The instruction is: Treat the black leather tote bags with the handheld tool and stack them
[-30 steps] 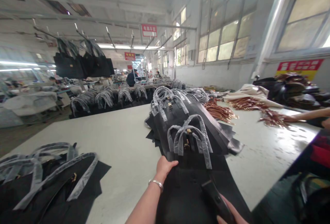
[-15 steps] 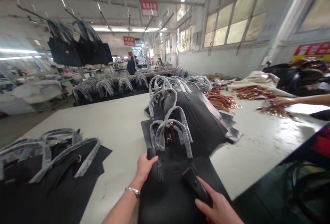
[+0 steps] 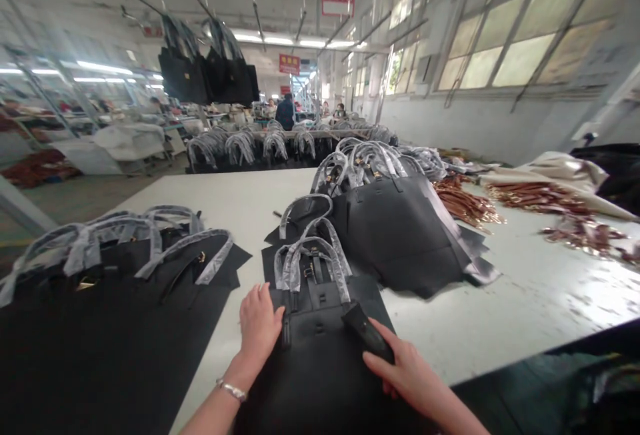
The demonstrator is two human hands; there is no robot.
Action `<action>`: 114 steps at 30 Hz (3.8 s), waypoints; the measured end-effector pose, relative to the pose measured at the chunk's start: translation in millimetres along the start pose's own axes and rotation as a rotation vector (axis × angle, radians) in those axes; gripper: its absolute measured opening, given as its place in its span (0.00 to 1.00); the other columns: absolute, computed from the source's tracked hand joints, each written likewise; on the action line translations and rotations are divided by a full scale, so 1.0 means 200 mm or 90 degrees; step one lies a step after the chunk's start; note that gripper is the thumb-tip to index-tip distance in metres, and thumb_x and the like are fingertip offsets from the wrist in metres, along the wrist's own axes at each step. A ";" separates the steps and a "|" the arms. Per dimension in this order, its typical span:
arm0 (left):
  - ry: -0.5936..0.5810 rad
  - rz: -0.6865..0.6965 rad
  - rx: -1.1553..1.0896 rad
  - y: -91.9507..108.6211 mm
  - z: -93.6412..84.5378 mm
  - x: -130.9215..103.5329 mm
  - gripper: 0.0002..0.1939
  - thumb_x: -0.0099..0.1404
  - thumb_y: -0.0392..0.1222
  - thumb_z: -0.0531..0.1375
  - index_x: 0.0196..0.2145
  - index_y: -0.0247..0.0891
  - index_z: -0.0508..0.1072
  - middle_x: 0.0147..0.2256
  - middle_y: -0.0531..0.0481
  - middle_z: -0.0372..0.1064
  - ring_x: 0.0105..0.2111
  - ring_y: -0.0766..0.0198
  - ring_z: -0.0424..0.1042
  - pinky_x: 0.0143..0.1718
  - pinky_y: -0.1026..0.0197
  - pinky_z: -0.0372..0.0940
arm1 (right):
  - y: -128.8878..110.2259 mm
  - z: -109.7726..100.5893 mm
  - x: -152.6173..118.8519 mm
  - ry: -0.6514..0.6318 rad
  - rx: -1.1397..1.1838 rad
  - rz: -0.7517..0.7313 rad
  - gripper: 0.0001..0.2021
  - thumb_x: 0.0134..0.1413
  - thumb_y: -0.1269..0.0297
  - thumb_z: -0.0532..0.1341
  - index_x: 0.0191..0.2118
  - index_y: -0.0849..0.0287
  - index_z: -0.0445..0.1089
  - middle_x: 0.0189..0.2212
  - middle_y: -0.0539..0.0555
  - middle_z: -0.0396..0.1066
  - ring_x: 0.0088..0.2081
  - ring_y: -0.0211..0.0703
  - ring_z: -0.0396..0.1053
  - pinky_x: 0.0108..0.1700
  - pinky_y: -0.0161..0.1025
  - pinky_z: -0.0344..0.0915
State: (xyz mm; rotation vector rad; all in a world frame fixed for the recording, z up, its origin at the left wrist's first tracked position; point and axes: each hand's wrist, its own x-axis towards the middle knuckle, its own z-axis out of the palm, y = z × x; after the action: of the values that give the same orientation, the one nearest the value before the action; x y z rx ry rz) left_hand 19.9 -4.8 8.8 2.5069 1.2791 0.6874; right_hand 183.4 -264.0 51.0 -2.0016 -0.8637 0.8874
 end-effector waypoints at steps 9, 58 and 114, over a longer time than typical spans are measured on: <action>-0.297 0.377 -0.152 0.41 0.12 -0.41 0.27 0.65 0.52 0.57 0.60 0.48 0.62 0.64 0.43 0.50 0.65 0.48 0.45 0.65 0.38 0.37 | 0.06 -0.27 0.04 -0.005 -0.007 0.137 0.19 0.56 0.50 0.57 0.48 0.58 0.65 0.23 0.47 0.70 0.16 0.35 0.68 0.15 0.29 0.60; -0.276 0.406 -0.147 0.36 0.10 -0.40 0.25 0.70 0.56 0.49 0.61 0.46 0.60 0.65 0.42 0.49 0.65 0.49 0.45 0.64 0.38 0.36 | -0.11 -0.36 0.57 -0.015 0.011 0.227 0.20 0.58 0.47 0.57 0.46 0.58 0.61 0.22 0.49 0.69 0.17 0.33 0.67 0.18 0.29 0.63; -0.245 0.397 -0.128 0.37 0.09 -0.41 0.26 0.69 0.56 0.50 0.60 0.43 0.61 0.63 0.40 0.53 0.64 0.48 0.48 0.63 0.38 0.36 | -0.36 -0.19 0.68 0.004 -0.182 0.025 0.15 0.58 0.52 0.58 0.45 0.57 0.66 0.21 0.46 0.68 0.17 0.36 0.69 0.19 0.31 0.65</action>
State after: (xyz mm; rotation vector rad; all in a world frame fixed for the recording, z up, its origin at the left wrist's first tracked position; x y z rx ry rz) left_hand 39.1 -114.8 -1.2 2.6805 0.2761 0.3831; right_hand 266.1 -135.2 89.1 -2.2708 -0.9969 0.8156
